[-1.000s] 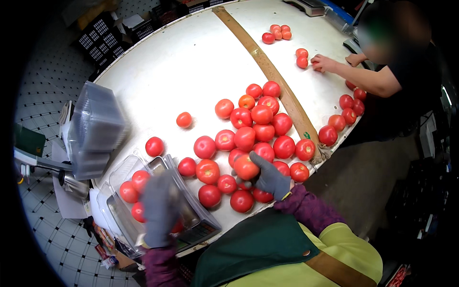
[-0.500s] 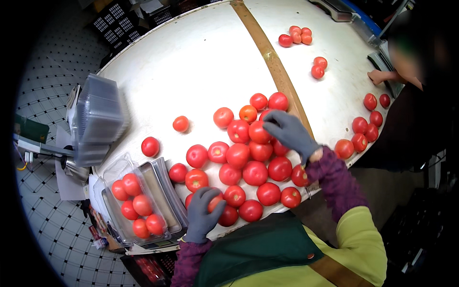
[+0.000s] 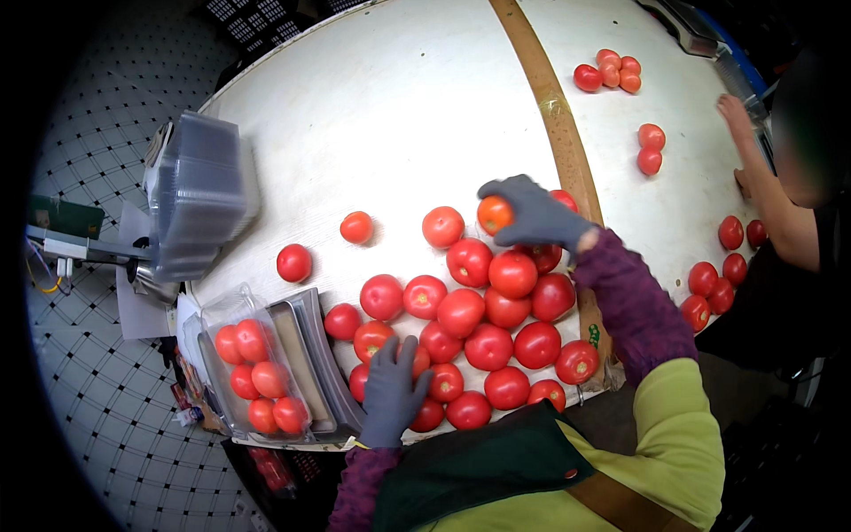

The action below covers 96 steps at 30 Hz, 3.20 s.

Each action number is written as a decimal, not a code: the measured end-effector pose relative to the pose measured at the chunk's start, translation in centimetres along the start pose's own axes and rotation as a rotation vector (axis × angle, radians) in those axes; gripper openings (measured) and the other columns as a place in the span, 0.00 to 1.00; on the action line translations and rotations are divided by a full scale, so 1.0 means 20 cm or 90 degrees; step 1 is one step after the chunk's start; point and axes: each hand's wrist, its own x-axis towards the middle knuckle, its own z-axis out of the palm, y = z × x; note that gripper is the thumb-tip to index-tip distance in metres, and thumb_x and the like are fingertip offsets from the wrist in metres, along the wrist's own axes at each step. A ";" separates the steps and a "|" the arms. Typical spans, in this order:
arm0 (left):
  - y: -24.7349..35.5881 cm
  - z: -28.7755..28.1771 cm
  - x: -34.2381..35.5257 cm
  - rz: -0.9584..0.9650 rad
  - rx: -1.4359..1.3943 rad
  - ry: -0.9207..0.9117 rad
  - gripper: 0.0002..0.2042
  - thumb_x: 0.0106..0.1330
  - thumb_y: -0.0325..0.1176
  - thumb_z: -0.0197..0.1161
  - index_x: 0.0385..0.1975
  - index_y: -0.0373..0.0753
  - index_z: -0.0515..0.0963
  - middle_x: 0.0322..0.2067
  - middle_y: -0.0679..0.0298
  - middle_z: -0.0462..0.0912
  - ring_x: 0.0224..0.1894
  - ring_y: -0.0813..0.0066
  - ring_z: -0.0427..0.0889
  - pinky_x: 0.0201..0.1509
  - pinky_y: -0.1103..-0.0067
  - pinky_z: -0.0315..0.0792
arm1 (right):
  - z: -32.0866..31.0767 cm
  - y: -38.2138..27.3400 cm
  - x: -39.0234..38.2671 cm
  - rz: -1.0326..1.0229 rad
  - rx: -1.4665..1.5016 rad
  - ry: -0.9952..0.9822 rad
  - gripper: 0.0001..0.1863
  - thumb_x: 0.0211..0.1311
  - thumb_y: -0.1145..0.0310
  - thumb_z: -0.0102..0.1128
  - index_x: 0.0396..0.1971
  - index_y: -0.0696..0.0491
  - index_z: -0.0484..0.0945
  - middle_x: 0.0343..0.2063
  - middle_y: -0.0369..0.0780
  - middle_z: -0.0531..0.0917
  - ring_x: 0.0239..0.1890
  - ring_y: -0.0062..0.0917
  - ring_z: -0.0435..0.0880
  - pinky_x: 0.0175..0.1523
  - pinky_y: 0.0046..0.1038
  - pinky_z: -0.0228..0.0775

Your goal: The person sorts red tomatoes on a table, picking them up and placing them into clear plastic trays on a digital scale. They repeatedly fill trays and move them aside while continuing to sort the remaining tomatoes.

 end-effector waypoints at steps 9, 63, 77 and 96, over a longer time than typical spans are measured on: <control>-0.01 0.03 0.04 0.044 0.006 0.010 0.22 0.56 0.36 0.66 0.52 0.47 0.75 0.54 0.49 0.71 0.54 0.46 0.70 0.54 0.61 0.70 | -0.31 0.27 -0.76 0.447 -0.321 0.212 0.19 0.50 0.66 0.65 0.43 0.56 0.78 0.39 0.44 0.81 0.40 0.31 0.82 0.49 0.30 0.73; -0.12 0.23 -0.03 0.074 -0.028 0.159 0.34 0.50 0.32 0.71 0.60 0.41 0.66 0.58 0.48 0.65 0.60 0.49 0.66 0.61 0.64 0.66 | 0.28 0.14 -1.31 0.144 1.245 0.674 0.27 0.68 0.47 0.47 0.51 0.58 0.70 0.45 0.49 0.79 0.42 0.36 0.82 0.40 0.30 0.77; -0.15 -0.02 -0.24 -0.397 -1.164 0.107 0.29 0.66 0.57 0.51 0.57 0.39 0.66 0.46 0.53 0.75 0.38 0.66 0.79 0.30 0.78 0.78 | 0.29 -0.22 -0.59 0.023 -0.080 0.260 0.30 0.53 0.68 0.58 0.60 0.48 0.67 0.55 0.47 0.72 0.50 0.41 0.76 0.51 0.37 0.72; -0.21 0.10 -0.56 -0.448 -1.258 0.217 0.22 0.68 0.52 0.54 0.52 0.41 0.68 0.41 0.55 0.75 0.32 0.63 0.78 0.26 0.78 0.70 | 0.60 -0.49 -0.96 0.338 0.966 -0.001 0.27 0.64 0.54 0.51 0.58 0.54 0.66 0.47 0.42 0.77 0.48 0.30 0.79 0.48 0.31 0.75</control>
